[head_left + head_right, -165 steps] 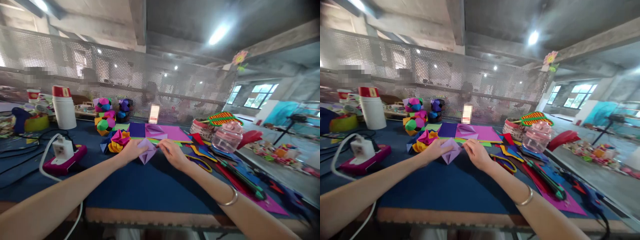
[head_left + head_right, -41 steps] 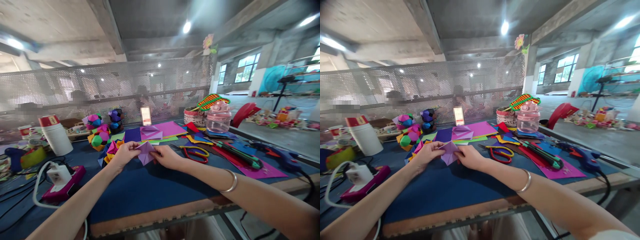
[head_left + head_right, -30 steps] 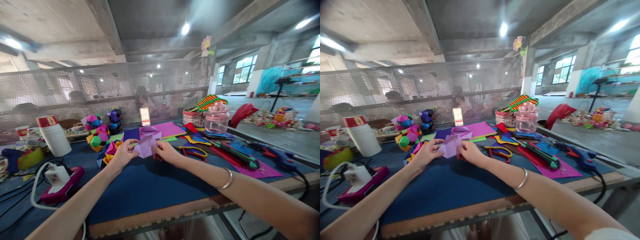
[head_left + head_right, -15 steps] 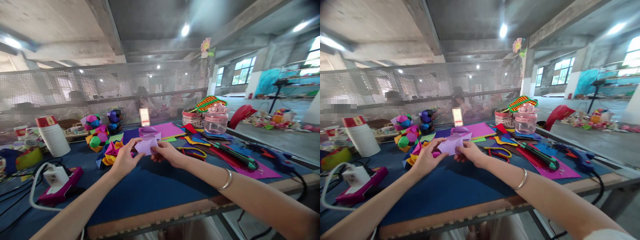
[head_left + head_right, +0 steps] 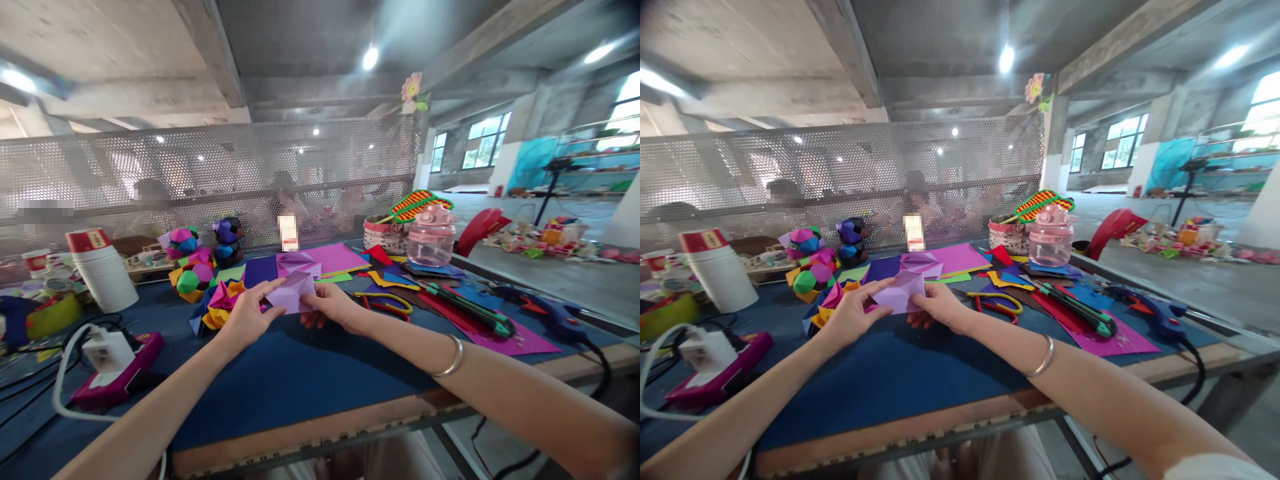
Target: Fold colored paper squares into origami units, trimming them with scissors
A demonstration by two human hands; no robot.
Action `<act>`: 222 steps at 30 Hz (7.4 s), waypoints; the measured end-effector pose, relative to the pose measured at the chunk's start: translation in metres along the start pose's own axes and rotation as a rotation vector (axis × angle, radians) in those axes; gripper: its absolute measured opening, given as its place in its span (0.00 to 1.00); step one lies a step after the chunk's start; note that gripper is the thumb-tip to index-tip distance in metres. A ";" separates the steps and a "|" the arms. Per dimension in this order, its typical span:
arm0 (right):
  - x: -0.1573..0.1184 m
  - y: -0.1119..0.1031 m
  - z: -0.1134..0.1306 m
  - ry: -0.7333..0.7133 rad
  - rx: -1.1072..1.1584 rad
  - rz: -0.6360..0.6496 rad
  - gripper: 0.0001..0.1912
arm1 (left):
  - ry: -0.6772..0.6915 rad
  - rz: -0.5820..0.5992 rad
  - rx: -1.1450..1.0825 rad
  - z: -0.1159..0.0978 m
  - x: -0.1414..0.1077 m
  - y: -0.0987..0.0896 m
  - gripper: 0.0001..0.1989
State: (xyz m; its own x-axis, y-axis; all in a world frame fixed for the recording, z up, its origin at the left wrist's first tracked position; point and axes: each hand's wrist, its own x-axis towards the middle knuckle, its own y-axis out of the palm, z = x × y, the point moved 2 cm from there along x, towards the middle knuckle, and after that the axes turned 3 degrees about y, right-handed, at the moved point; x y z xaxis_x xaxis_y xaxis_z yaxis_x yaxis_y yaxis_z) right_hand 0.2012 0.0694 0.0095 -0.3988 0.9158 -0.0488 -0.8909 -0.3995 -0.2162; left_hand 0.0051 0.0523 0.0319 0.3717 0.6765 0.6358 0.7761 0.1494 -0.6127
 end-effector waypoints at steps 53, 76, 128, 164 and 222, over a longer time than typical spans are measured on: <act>-0.014 0.006 0.002 -0.476 -0.796 -0.274 0.20 | 0.044 -0.159 0.239 -0.009 -0.003 -0.006 0.05; -0.009 0.009 0.008 -0.494 -0.471 -0.303 0.10 | -0.266 0.170 -0.215 0.009 -0.006 0.015 0.11; -0.025 0.015 0.015 -0.725 -0.697 -0.329 0.24 | -0.331 0.219 -0.396 0.005 -0.008 0.022 0.11; -0.026 0.020 0.010 -0.587 -0.639 -0.292 0.02 | -0.176 0.122 0.126 -0.013 -0.011 0.020 0.11; -0.013 0.010 0.006 -0.502 -0.678 -0.329 0.12 | -0.384 0.217 0.440 -0.013 -0.005 0.009 0.13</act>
State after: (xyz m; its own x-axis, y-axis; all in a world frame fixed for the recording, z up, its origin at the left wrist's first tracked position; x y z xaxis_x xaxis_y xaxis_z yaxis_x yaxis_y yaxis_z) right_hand 0.1957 0.0534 0.0136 -0.3362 0.7896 0.5133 -0.7208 0.1350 -0.6799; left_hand 0.0169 0.0410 0.0293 0.2241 0.9238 0.3105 0.3902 0.2069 -0.8972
